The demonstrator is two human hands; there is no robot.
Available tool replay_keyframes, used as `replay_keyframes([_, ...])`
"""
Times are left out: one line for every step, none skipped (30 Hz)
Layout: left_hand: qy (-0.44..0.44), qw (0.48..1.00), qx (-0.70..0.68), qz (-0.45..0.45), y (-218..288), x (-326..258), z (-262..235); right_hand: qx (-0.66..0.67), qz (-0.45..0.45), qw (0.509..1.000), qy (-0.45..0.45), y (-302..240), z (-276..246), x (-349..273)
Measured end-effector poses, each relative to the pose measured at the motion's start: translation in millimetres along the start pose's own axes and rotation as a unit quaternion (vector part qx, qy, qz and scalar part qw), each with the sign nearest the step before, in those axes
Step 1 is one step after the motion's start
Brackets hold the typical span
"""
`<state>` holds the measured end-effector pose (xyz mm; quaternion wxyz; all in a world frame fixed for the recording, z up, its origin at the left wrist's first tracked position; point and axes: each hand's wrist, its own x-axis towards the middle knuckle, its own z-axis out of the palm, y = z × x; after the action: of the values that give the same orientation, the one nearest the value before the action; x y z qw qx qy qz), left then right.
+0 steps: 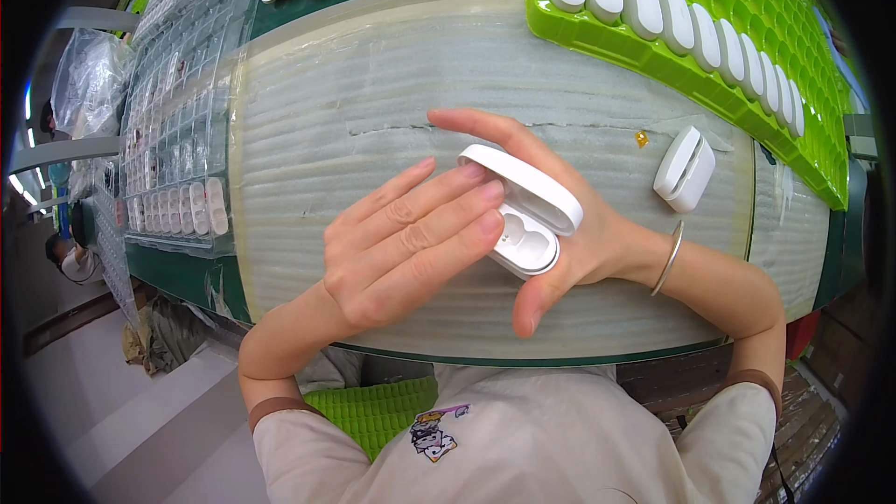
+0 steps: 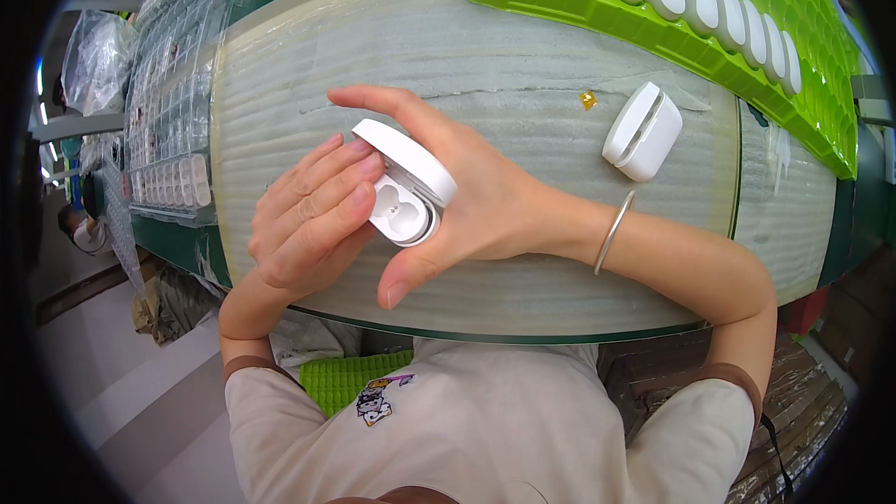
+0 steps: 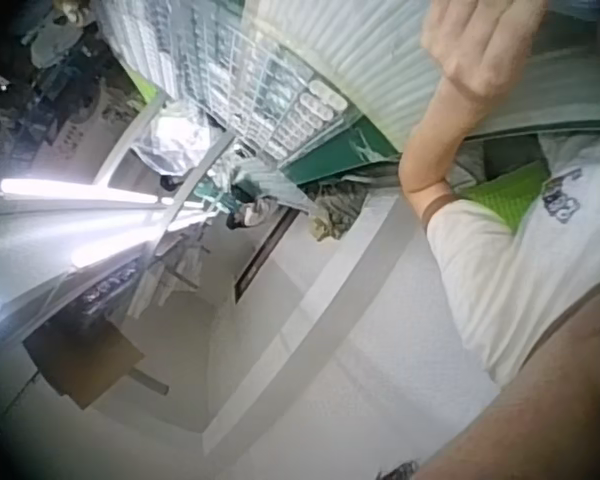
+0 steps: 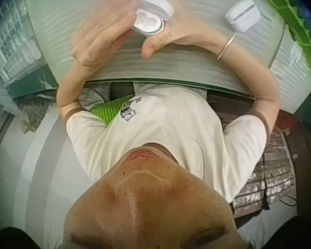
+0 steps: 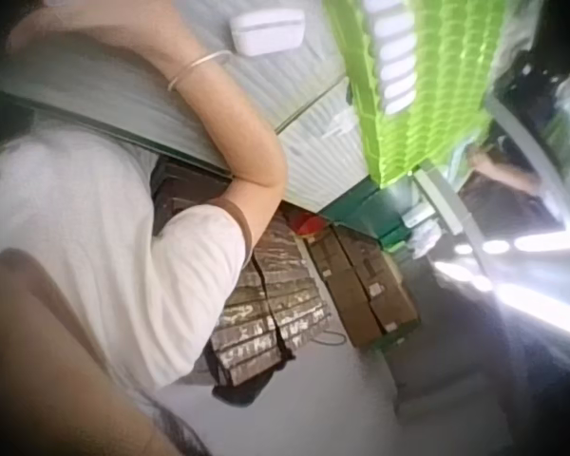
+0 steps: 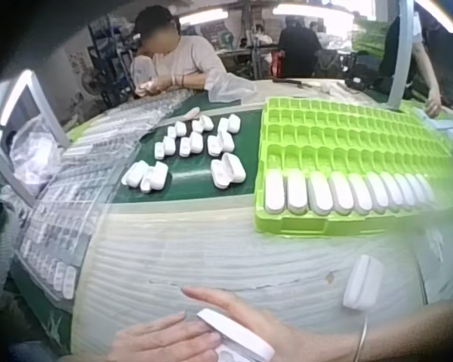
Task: The person repeatedly picks up white earbud cases, opens them, inserts small components, and closes them. They place the finished cases into a green tray on the table. The process is repetitive and involves handling multiple identical units.
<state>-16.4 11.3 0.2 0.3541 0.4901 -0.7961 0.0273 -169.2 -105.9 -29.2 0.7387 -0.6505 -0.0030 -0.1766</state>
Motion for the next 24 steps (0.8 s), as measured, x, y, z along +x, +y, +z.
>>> replay_keyframes([0.000, 1.000, 0.002, 0.002, 0, -1, 1, -0.011, -0.005, 1.000, -0.001, 0, 0, 0])
replay_keyframes([0.000, 1.000, 0.004, 0.004, 0, -2, 2, -0.014, 0.004, 1.000, -0.003, -1, 0, 0])
replay_keyframes([0.003, 1.000, 0.003, 0.001, 0, -3, 3, -0.018, 0.003, 1.000, -0.005, 0, -1, 0])
replay_keyframes([0.005, 1.000, 0.003, 0.000, 0, -2, 3, -0.022, 0.000, 1.000, -0.008, 0, -1, 0])
replay_keyframes([0.008, 1.000, 0.003, -0.002, 0, -2, 4, -0.028, -0.014, 0.999, -0.012, 1, -1, 0])
replay_keyframes([0.047, 0.999, -0.022, -0.013, 0, -3, 8, -0.033, -0.027, 0.999, -0.016, 2, -2, -1])
replay_keyframes([0.087, 0.995, -0.046, -0.024, 0, -4, 17, 0.041, 0.015, 0.999, -0.014, 0, 1, 0])
replay_keyframes([0.127, 0.989, -0.069, -0.035, -1, -4, 21, 0.114, 0.058, 0.992, -0.012, -5, 5, 1])
replay_keyframes([0.127, 0.990, -0.051, -0.038, -3, -3, 19, 0.138, 0.060, 0.989, -0.010, -4, 6, 1])
replay_keyframes([0.126, 0.991, -0.032, -0.037, -5, 0, 14, 0.160, 0.061, 0.985, -0.008, -6, 7, 1])
replay_keyframes([0.126, 0.991, -0.014, -0.037, -5, 3, 11, 0.134, 0.021, 0.991, -0.005, -2, 4, 0])
replay_keyframes([0.129, 0.991, -0.010, -0.027, -5, 3, 12, 0.108, -0.019, 0.994, -0.002, 1, 3, 0])
replay_keyframes([0.133, 0.991, -0.006, -0.018, -5, 2, 14, 0.124, -0.009, 0.992, -0.004, 1, 2, -1])
replay_keyframes([0.138, 0.990, -0.001, -0.010, -6, 2, 15, 0.140, 0.001, 0.990, -0.006, 1, 3, -2])
replay_keyframes([0.129, 0.992, 0.006, -0.003, -6, 2, 13, 0.156, 0.011, 0.988, -0.008, 0, 4, -2])
replay_keyframes([0.121, 0.993, 0.014, 0.003, -6, 2, 10, 0.151, 0.014, 0.988, -0.005, 0, 4, -2])
replay_keyframes([0.112, 0.993, 0.022, 0.009, -6, 2, 8, 0.146, 0.017, 0.989, -0.002, -1, 4, -2])
replay_keyframes([0.114, 0.993, 0.028, 0.007, -5, 2, 7, 0.141, 0.020, 0.990, 0.001, -1, 4, -2])
replay_keyframes([0.119, 0.992, 0.033, 0.006, -3, 3, 7, 0.156, 0.017, 0.988, 0.003, -1, 5, -1])
replay_keyframes([0.123, 0.992, 0.037, 0.005, -3, 3, 7, 0.170, 0.015, 0.985, 0.005, 1, 6, -1])
replay_keyframes([0.125, 0.991, 0.041, 0.003, -3, 3, 7, 0.185, 0.012, 0.983, 0.007, 0, 8, 0])
replay_keyframes([0.131, 0.990, 0.045, 0.001, -3, 5, 6, 0.181, 0.023, 0.983, 0.033, -3, 9, 1])
replay_keyframes([0.136, 0.989, 0.049, -0.001, -3, 6, 6, 0.177, 0.033, 0.982, 0.059, -7, 10, 2])
replay_keyframes([0.135, 0.989, 0.056, -0.020, -3, 8, 3, 0.118, 0.015, 0.989, 0.091, -11, 8, 4])
